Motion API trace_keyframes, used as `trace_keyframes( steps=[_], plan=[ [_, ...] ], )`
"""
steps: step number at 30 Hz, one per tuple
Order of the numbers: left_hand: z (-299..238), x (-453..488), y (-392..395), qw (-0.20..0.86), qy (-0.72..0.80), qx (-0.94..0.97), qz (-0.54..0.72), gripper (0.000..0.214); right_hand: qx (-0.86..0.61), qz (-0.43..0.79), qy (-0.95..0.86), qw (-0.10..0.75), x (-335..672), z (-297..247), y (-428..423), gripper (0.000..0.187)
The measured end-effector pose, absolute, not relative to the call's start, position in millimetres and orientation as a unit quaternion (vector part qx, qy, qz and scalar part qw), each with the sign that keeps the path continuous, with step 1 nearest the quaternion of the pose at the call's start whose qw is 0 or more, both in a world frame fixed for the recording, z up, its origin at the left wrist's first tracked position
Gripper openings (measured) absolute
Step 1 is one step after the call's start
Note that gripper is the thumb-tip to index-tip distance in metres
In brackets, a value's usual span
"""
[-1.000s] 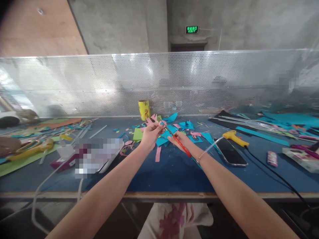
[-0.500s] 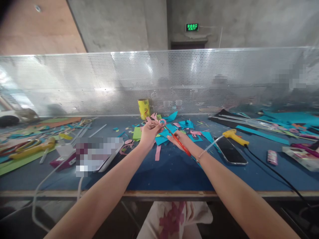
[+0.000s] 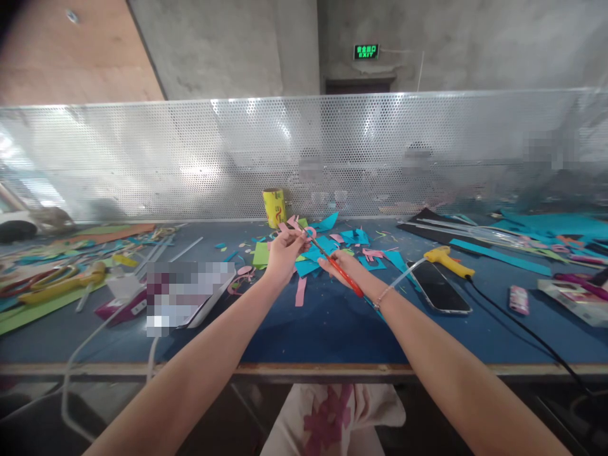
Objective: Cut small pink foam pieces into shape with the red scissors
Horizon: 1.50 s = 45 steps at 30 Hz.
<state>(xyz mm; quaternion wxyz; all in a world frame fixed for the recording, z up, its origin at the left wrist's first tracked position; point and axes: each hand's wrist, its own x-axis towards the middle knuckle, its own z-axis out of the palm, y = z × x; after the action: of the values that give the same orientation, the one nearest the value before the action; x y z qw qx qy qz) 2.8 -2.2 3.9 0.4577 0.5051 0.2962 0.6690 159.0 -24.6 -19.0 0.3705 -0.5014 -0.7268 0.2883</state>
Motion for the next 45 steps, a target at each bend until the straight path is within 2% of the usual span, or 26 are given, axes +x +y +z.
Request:
trace_keyframes(
  steps=[14,33,45],
  plan=[
    [8.0,0.0,-6.2,0.404,0.293,0.536,0.681,0.016,-0.479,0.295,-0.748,0.352,157.3,1.1,-46.0,0.042],
    [7.8,-0.5,-8.7,0.33,0.3,0.588,0.675,0.013,-0.483,0.316,-0.735,0.356,154.2,6.2,-50.3,0.037],
    [5.4,-0.1,-5.8,0.318,0.314,0.603,0.661,0.016,-0.496,0.31,-0.731,0.353,156.2,1.7,-43.3,0.043]
  ],
)
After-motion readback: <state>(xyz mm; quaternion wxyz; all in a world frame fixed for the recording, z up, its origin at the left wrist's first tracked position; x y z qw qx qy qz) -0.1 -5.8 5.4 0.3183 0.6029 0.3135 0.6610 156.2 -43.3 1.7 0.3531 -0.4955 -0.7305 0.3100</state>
